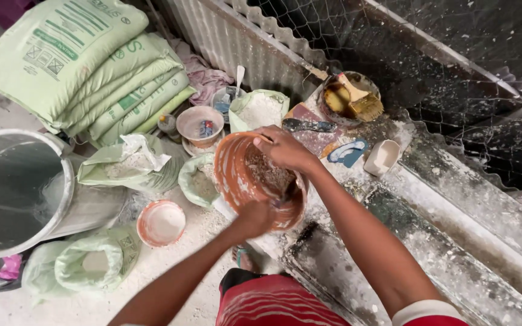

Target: Cleaning a decorative trim mold with a brush and mixing plaster in a bowl.

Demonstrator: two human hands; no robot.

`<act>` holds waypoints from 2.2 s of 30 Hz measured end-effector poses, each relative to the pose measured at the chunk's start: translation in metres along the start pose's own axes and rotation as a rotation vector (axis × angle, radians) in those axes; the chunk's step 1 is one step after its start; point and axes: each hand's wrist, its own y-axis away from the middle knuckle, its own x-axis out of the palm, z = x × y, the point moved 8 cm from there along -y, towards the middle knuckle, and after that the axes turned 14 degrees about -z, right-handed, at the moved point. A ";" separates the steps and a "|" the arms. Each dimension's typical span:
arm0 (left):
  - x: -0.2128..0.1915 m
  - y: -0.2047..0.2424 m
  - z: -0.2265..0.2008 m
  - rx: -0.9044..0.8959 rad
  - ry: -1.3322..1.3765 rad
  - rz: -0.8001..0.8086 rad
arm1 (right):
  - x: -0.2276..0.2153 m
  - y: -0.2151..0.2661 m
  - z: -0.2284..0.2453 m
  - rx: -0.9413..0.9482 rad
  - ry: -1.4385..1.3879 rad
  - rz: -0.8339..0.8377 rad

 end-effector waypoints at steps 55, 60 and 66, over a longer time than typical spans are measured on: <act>0.001 0.025 0.080 0.075 -0.370 -0.016 | 0.064 0.038 0.064 -0.085 0.362 0.011; -0.001 0.047 0.054 0.161 -0.342 -0.157 | 0.087 0.033 0.063 -0.106 0.416 -0.005; -0.026 0.030 0.093 0.063 -0.429 -0.261 | 0.106 0.016 0.042 -0.174 0.404 -0.028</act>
